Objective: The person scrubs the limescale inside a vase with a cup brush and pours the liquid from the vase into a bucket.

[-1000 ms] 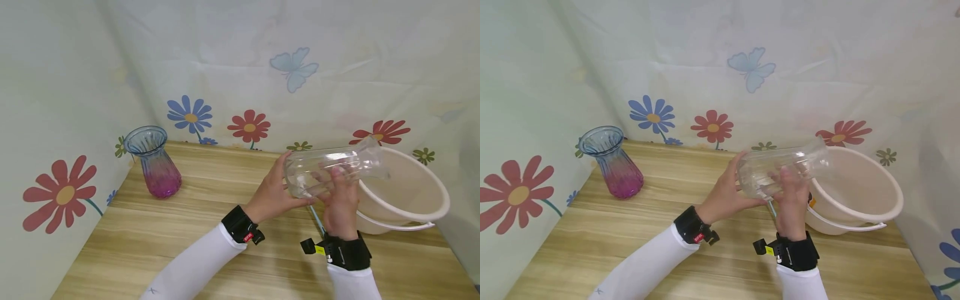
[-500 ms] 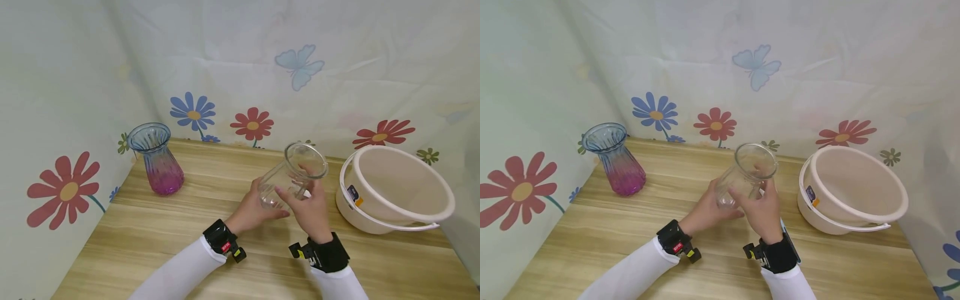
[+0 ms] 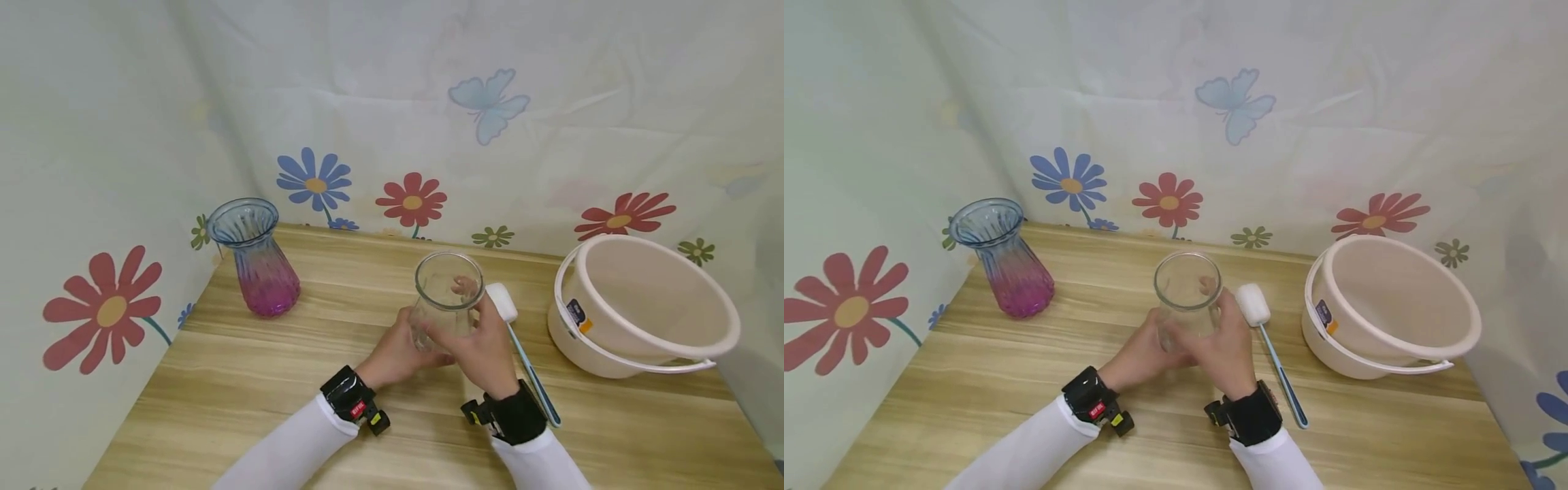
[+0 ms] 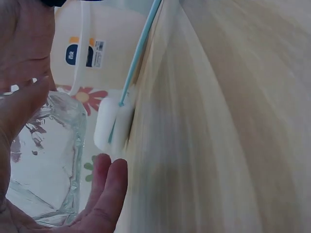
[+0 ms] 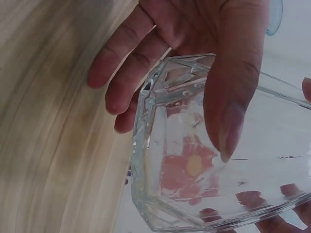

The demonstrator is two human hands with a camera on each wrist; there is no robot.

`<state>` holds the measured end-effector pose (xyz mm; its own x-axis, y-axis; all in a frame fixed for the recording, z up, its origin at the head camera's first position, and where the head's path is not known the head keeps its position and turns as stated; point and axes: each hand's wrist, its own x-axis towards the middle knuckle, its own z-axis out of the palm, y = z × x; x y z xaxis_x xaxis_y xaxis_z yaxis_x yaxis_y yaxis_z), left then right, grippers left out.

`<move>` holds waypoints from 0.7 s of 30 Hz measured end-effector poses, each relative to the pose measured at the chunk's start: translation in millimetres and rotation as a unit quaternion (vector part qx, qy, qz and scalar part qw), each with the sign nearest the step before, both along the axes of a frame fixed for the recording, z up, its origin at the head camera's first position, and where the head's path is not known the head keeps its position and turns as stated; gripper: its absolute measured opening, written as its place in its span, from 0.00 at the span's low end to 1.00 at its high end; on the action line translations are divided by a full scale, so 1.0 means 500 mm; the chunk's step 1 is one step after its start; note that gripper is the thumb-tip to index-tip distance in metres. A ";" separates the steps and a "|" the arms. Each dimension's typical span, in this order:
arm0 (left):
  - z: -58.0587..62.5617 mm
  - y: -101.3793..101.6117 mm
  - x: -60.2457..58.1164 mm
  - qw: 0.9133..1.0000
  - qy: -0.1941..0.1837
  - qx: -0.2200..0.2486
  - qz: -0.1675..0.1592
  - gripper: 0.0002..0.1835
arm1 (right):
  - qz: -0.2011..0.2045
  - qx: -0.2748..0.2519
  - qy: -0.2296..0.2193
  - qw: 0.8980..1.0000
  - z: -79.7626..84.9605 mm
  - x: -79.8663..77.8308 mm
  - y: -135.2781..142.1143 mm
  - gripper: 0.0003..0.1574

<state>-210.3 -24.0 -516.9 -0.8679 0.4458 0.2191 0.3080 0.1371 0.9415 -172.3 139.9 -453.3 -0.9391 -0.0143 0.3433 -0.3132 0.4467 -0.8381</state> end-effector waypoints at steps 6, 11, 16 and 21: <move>-0.002 -0.029 0.010 0.995 -0.025 -0.065 0.067 0.50 | 0.008 0.008 0.005 1.000 -0.008 -0.016 -0.022 0.51; -0.006 -0.053 -0.007 0.992 0.007 -0.073 0.105 0.54 | 0.023 -0.002 -0.007 1.000 -0.004 -0.048 -0.043 0.50; 0.008 -0.096 -0.028 0.984 0.037 -0.085 0.150 0.60 | 0.042 -0.012 -0.023 0.999 0.003 -0.088 -0.085 0.50; 0.029 -0.133 -0.041 0.973 0.043 -0.088 0.207 0.60 | 0.061 -0.027 -0.049 0.997 0.010 -0.132 -0.131 0.50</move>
